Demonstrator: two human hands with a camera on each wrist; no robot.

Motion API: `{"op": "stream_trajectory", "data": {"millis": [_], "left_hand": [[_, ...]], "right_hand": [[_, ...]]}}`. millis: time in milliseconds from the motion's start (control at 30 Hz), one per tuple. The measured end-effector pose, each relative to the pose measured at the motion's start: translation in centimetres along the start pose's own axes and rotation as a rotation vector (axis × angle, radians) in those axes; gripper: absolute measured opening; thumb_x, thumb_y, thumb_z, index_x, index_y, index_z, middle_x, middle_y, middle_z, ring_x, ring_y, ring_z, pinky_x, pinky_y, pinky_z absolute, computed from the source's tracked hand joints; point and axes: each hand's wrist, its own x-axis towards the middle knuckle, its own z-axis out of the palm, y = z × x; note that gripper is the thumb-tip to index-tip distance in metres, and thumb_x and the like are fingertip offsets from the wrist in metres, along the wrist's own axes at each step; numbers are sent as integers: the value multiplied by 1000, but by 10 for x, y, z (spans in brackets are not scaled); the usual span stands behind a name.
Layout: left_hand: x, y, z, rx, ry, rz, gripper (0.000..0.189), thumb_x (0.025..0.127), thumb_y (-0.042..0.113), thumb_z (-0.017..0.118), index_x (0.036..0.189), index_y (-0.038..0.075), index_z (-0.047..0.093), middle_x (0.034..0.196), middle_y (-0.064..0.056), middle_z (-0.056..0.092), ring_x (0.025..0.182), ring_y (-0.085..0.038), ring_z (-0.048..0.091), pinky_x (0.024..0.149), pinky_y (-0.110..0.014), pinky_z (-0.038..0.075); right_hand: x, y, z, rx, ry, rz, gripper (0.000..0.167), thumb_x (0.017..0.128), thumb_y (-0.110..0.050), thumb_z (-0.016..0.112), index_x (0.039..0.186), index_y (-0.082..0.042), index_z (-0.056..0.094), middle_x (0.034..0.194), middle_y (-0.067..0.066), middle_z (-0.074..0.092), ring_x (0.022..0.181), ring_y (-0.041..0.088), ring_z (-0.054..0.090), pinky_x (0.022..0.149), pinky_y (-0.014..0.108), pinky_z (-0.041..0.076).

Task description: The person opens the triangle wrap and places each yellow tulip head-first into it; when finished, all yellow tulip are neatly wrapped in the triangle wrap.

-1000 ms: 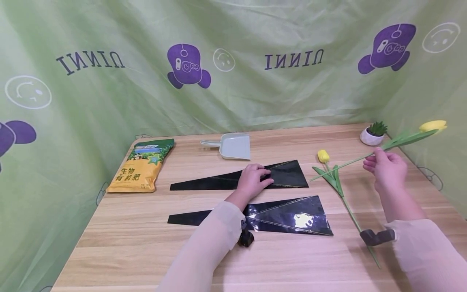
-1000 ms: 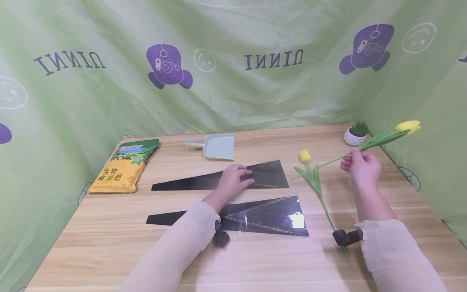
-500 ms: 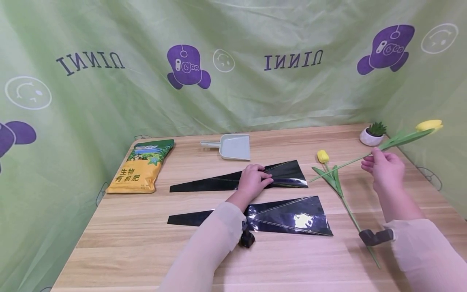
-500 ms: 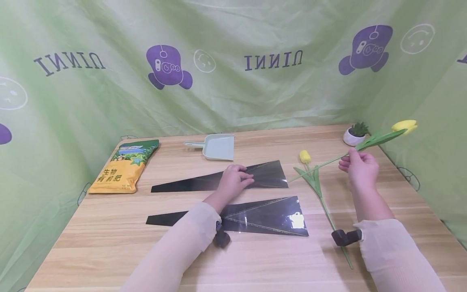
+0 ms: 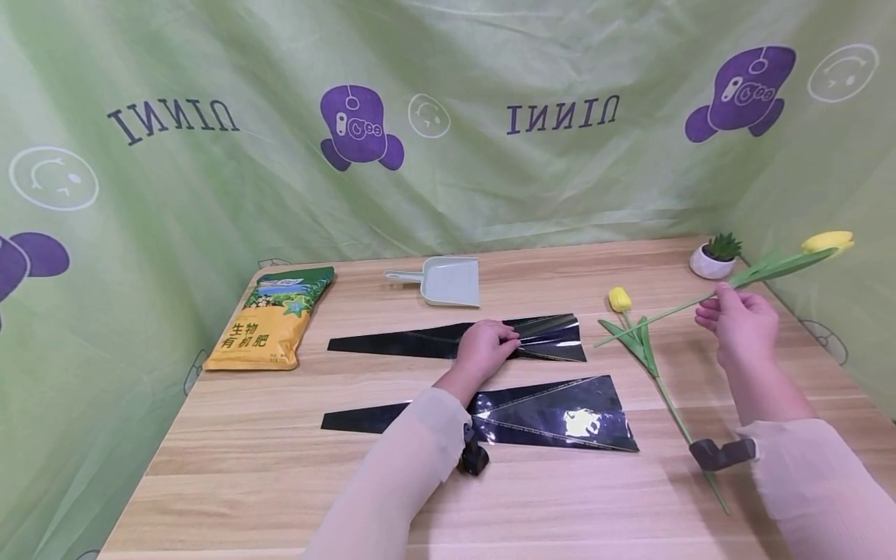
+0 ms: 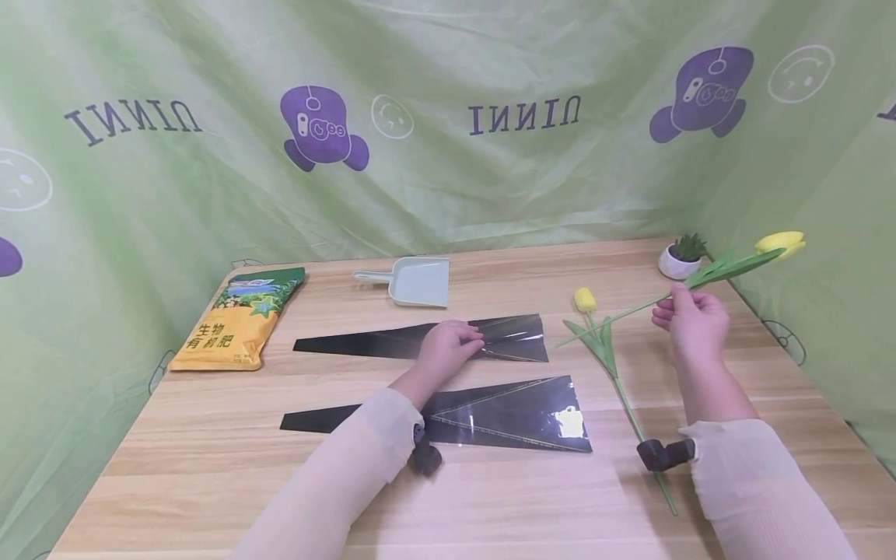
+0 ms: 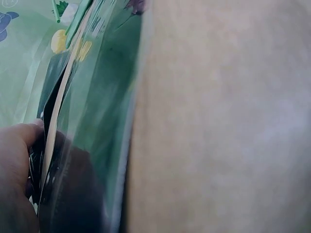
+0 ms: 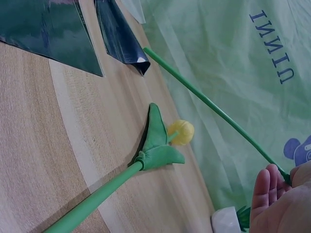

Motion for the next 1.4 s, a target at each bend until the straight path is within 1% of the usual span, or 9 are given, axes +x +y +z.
{"op": "stream_trajectory", "data": {"millis": [200,367,500,633,733,1000,1233,1300,1400], "left_hand": [[-1,2,-1,-30,20,-26,15,91,27,70,100,19,79,111,3,75,110,-15,66,99,-29,49],[0,3,-2,-20,7,-46,14,91,29,70,95,20,79,106,3,75,106,-16,67,96,-30,50],[0,4,-3,-2,8,-25,12,90,29,71,87,19,78,99,3,75,103,-17,66,95,-31,50],[0,4,-2,27,4,-3,13,90,29,71,84,18,76,101,4,75,106,-18,64,97,-33,48],[0,3,-2,36,-9,-6,14,90,30,70,89,17,76,105,3,74,109,-18,63,99,-34,47],[0,4,0,72,-29,16,31,91,37,68,116,20,73,122,1,68,121,-20,56,107,-37,42],[4,8,-2,92,-158,11,42,96,38,61,131,14,64,144,-1,55,141,-19,43,117,-34,35],[4,9,-2,103,-190,-1,42,97,38,59,132,15,63,146,0,53,143,-18,40,118,-34,34],[4,10,-1,120,-198,-15,39,97,39,58,129,18,65,143,4,55,142,-16,42,118,-33,35]], "right_hand": [[1,-1,0,0,1,4,16,99,-17,54,87,-7,52,59,0,66,50,9,66,51,21,57],[1,-1,0,-10,5,8,15,100,-18,54,88,-8,51,59,-1,66,51,9,66,52,20,57],[1,-1,0,-9,12,9,16,99,-17,54,87,-8,52,59,-1,66,50,9,66,51,20,57],[2,-1,-1,-6,13,16,16,99,-18,54,87,-8,52,59,0,66,50,9,66,51,21,57],[2,0,-1,-7,11,25,15,99,-18,55,89,-8,52,59,0,66,50,9,66,52,21,57],[1,2,0,8,22,24,15,100,-17,54,90,-7,50,59,0,65,50,9,66,52,20,58],[1,4,3,26,28,28,11,101,-16,52,97,-7,48,59,1,65,52,9,67,54,21,58],[1,5,4,35,34,30,11,101,-16,51,98,-6,47,59,1,65,51,9,67,53,21,58],[1,5,4,37,43,27,12,101,-15,51,96,-6,45,57,1,64,50,9,66,52,21,58]]}}
